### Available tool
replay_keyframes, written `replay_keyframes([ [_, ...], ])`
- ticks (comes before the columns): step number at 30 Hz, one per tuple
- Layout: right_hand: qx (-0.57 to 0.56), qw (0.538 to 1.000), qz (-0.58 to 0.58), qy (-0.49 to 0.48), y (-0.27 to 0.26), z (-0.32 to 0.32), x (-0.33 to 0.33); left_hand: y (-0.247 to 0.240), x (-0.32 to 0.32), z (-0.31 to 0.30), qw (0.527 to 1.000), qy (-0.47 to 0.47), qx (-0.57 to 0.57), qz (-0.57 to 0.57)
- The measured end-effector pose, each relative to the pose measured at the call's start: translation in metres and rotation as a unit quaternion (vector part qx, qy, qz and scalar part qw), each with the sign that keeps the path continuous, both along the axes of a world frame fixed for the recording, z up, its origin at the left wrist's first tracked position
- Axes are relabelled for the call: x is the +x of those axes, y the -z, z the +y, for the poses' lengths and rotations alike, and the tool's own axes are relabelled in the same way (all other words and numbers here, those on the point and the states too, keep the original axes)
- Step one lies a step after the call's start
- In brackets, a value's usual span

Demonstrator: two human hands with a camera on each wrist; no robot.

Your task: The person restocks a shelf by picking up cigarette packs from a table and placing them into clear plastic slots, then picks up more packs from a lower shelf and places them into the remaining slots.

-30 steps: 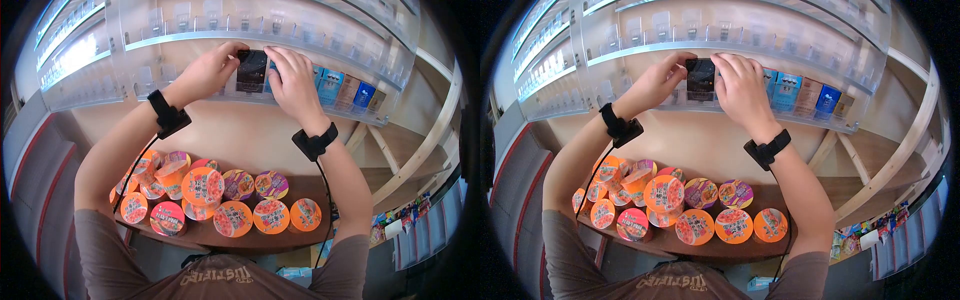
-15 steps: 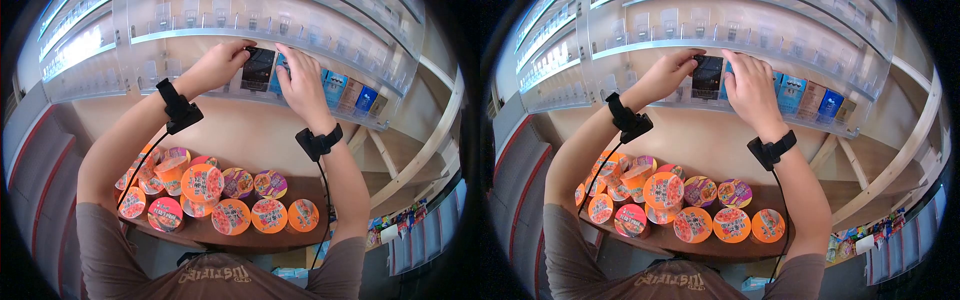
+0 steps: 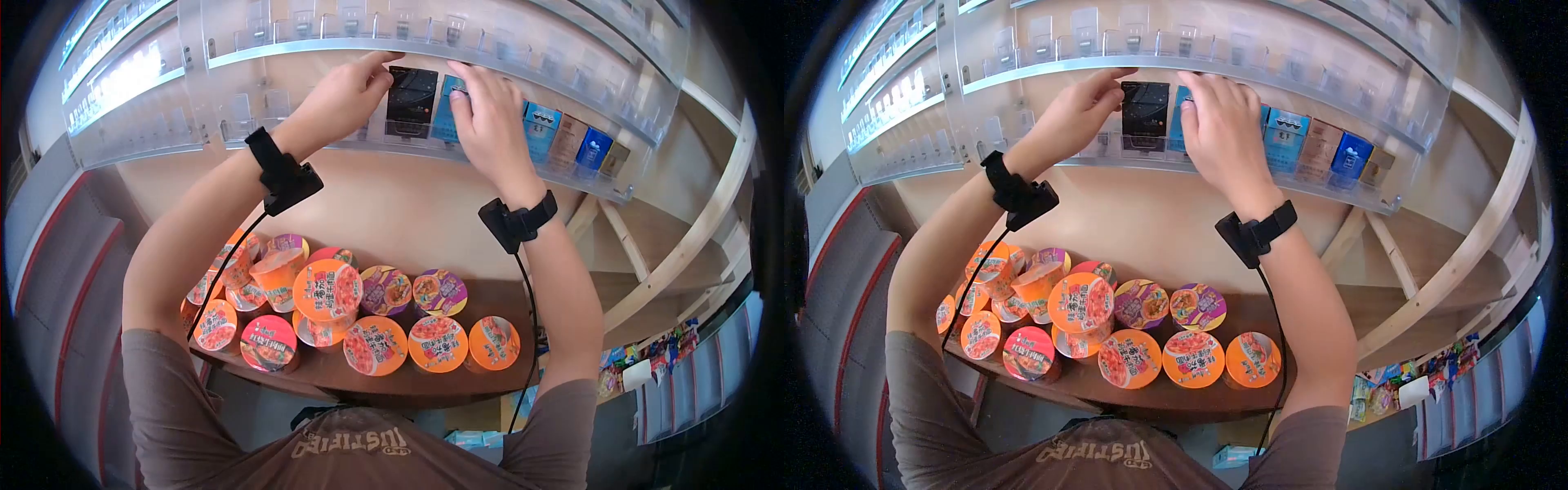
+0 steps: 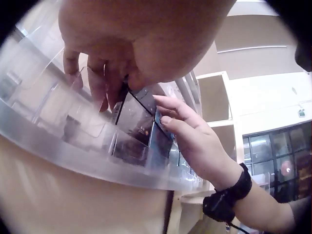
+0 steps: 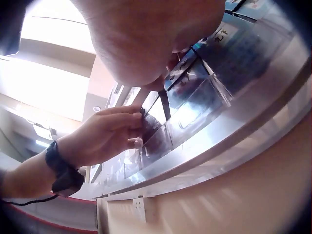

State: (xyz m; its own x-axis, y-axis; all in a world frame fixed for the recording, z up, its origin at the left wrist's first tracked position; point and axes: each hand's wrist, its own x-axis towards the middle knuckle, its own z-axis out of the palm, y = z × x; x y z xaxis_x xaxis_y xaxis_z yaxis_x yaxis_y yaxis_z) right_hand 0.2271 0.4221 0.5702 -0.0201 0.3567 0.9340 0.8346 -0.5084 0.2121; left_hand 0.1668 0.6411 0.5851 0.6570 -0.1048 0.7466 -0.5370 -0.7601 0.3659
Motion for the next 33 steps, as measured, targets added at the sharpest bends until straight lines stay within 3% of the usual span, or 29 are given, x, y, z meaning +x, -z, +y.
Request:
replay_keyframes([
  [7,0.013,0.998,-0.032,0.045,0.003,-0.01,0.01,0.007,-0.001,0.001,0.997,0.042,0.047,-0.037],
  [9,-0.015,1.0,-0.009,-0.001,0.003,-0.01,0.011,0.006,-0.001,-0.002,0.997,0.042,0.043,-0.039],
  [15,-0.042,0.998,0.034,-0.014,-0.001,-0.016,0.01,0.004,-0.002,-0.007,1.0,0.014,0.023,-0.011],
  [18,-0.018,1.0,0.002,-0.014,-0.002,-0.021,0.007,0.004,-0.006,-0.009,1.0,-0.003,0.021,0.002],
  [20,-0.018,1.0,-0.001,0.0,-0.001,-0.023,0.005,0.008,-0.006,-0.009,0.995,0.003,0.041,-0.096],
  [23,-0.015,1.0,-0.002,0.017,0.002,-0.024,0.007,0.008,-0.001,-0.004,0.989,0.01,0.093,-0.117],
  [30,-0.013,1.0,0.012,0.016,0.005,-0.024,0.004,0.005,-0.005,-0.007,0.991,0.018,0.083,-0.107],
  [33,0.003,1.0,0.005,0.006,0.007,-0.025,0.003,0.002,-0.008,-0.009,0.998,0.015,0.06,-0.032],
])
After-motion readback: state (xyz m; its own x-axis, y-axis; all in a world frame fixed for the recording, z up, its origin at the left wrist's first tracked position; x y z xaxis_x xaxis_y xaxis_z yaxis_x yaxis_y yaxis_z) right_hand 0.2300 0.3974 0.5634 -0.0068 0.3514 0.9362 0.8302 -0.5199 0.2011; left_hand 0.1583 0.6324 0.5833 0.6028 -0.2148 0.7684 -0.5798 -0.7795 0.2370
